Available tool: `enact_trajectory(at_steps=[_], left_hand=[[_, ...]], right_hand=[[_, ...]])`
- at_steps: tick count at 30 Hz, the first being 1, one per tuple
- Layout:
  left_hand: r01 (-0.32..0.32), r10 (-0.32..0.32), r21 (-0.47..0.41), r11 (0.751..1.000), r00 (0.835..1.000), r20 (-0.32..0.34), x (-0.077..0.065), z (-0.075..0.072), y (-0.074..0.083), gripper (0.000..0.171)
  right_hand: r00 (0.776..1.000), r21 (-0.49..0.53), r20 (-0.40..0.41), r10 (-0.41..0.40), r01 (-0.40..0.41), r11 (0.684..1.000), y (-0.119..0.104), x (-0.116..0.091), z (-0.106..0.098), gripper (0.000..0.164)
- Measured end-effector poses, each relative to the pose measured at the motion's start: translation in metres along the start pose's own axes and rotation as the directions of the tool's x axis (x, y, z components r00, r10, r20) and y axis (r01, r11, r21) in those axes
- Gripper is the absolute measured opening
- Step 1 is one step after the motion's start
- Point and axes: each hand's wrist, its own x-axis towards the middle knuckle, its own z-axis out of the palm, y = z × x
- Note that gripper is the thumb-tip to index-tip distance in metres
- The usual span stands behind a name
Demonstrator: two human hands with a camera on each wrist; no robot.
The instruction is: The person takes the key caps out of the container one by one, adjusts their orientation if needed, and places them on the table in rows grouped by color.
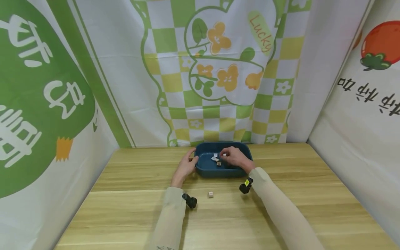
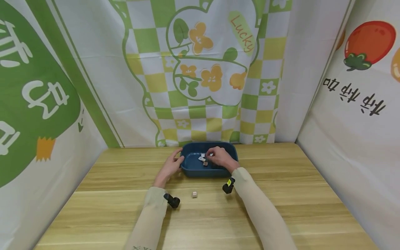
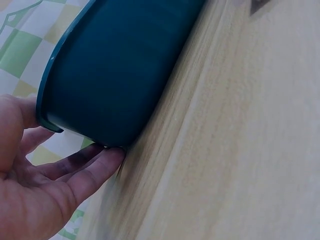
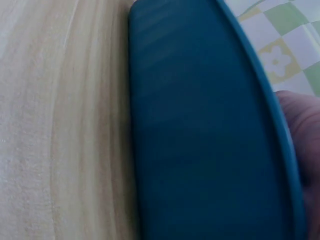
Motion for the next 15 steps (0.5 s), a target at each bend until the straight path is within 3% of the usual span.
enact_trajectory(at_steps=[6,15], left_hand=[[0.001,-0.001,0.003,1.0,1.0,-0.002,0.001,0.0,0.0,0.05],[0.009,-0.009,0.0,1.0,1.0,0.006,0.001,-0.001,-0.001,0.05]], right_hand=[[1.0,0.039,-0.019,0.014,-0.013,0.999,-0.007,-0.009,-0.007,0.023],[0.993,0.053,-0.115,-0.016,0.022,0.998,-0.014,-0.027,-0.014,0.027]])
